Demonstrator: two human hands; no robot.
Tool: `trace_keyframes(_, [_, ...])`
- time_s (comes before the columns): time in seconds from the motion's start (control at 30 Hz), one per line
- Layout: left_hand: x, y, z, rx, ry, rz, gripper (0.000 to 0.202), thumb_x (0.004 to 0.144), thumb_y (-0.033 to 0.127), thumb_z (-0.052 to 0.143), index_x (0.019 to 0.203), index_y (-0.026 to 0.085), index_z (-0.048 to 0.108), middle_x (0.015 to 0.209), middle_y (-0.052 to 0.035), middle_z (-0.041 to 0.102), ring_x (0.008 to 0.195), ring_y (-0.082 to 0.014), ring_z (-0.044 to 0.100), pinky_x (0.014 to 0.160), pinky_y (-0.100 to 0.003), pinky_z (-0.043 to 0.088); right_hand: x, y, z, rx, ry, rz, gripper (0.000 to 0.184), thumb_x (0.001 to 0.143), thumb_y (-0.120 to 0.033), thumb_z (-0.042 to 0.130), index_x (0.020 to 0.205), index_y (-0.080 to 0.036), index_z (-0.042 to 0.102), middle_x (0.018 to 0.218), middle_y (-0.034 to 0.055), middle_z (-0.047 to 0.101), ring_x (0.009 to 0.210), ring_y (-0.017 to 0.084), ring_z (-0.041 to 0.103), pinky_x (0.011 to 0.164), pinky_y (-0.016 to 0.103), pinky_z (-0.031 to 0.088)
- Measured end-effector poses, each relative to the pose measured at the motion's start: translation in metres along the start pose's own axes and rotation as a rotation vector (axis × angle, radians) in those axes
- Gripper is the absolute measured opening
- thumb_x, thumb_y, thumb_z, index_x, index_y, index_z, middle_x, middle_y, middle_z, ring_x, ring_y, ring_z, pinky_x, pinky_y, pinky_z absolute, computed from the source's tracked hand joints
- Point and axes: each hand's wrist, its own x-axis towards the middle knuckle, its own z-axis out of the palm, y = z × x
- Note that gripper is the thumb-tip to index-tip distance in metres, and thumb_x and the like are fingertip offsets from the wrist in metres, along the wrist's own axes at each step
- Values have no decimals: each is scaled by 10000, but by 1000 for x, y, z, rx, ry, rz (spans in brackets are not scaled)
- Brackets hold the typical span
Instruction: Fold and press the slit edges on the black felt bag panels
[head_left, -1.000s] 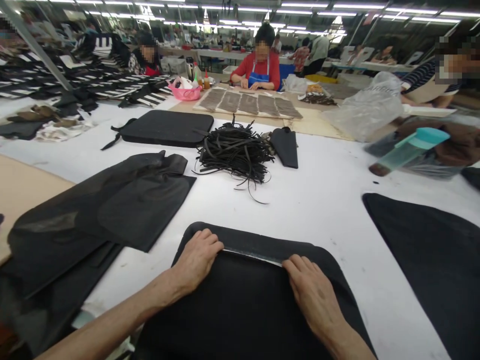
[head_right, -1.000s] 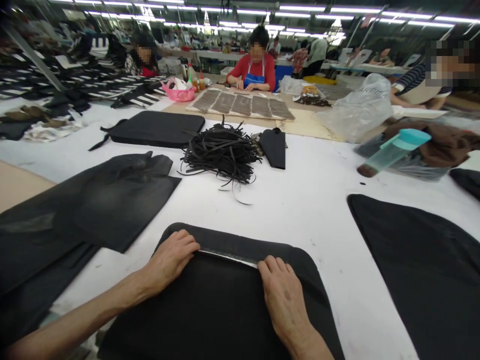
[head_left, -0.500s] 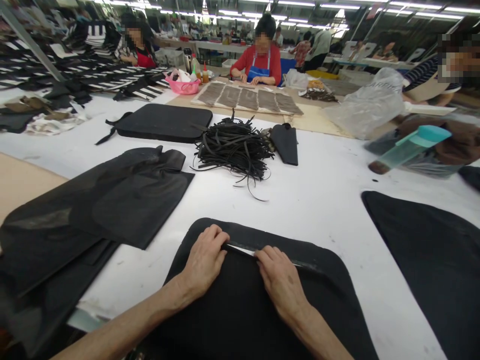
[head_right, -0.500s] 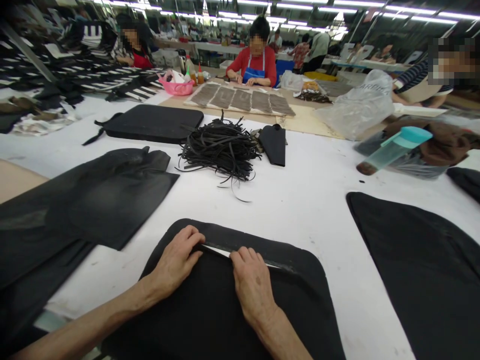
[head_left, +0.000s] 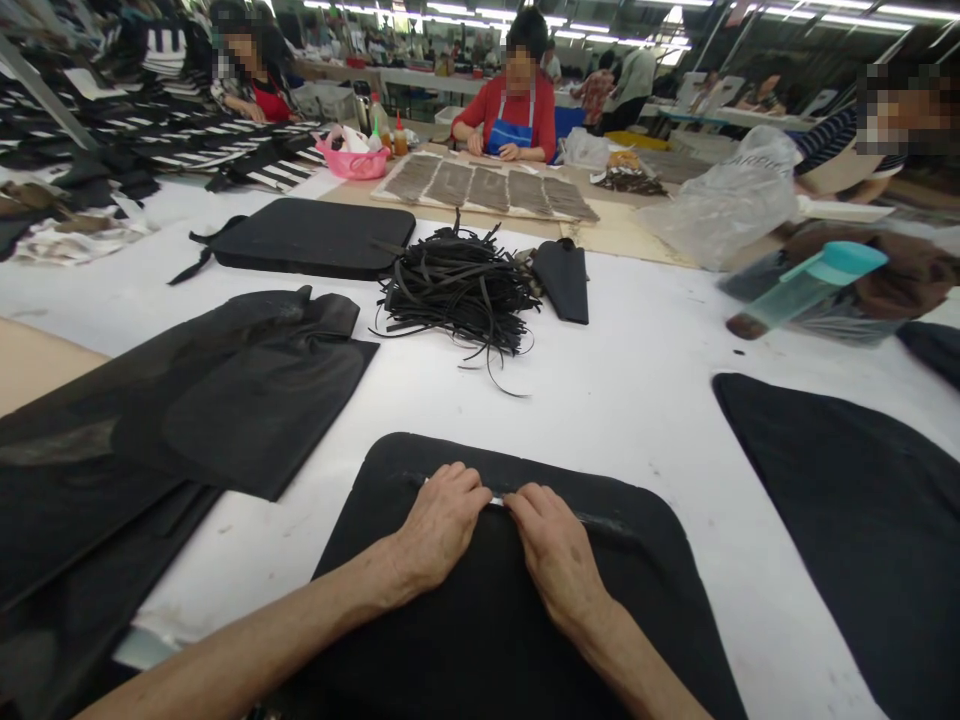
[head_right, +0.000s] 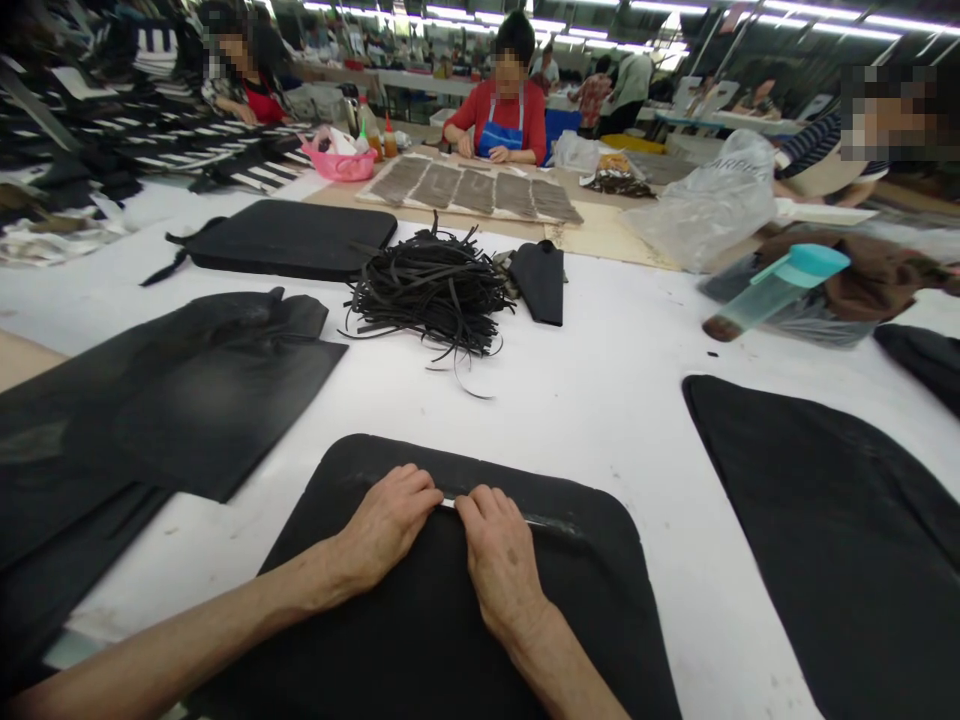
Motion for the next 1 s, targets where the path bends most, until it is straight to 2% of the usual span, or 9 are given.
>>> trace_keyframes(0.2, [-2, -4, 3, 3, 16, 36, 203, 893, 150, 393, 830, 179, 584, 846, -28, 541, 800, -169, 444, 718, -297, 403, 0, 5, -1, -54, 67, -25, 194, 886, -155, 427, 875, -197, 616, 802, 33, 537, 748, 173, 449, 677, 311, 350])
trace_keyframes(0.37, [-6, -7, 3, 63, 15, 169, 152, 884, 154, 415, 890, 160, 567, 865, -40, 530, 804, -180, 433, 716, -313, 400, -3, 8, -3, -43, 89, -86, 197, 881, -144, 440, 908, -192, 629, 798, 35, 552, 755, 168, 459, 669, 303, 367])
trace_keyframes(0.63, [-12, -12, 0, 259, -39, 384, 180, 869, 83, 384, 950, 102, 544, 871, -72, 537, 796, -193, 456, 715, -325, 409, -13, 15, -3, -105, 3, -230, 222, 874, -129, 431, 1040, -133, 580, 872, 73, 560, 795, 190, 463, 695, 324, 392])
trace_keyframes(0.8, [-13, -4, 2, 308, -56, 390, 241, 853, 83, 405, 1071, 81, 507, 980, -94, 540, 886, -214, 469, 786, -335, 415, -11, 9, -2, -160, -13, -245, 225, 872, -132, 435, 1055, -150, 565, 885, 67, 556, 779, 190, 457, 701, 336, 393])
trace_keyframes(1.0, [-12, -3, -1, 292, -88, 418, 228, 841, 92, 436, 1058, 99, 505, 961, -82, 552, 878, -203, 485, 783, -321, 418, -13, 12, -3, -143, -7, -307, 230, 873, -128, 428, 1059, -121, 562, 902, 83, 564, 815, 195, 471, 727, 333, 405])
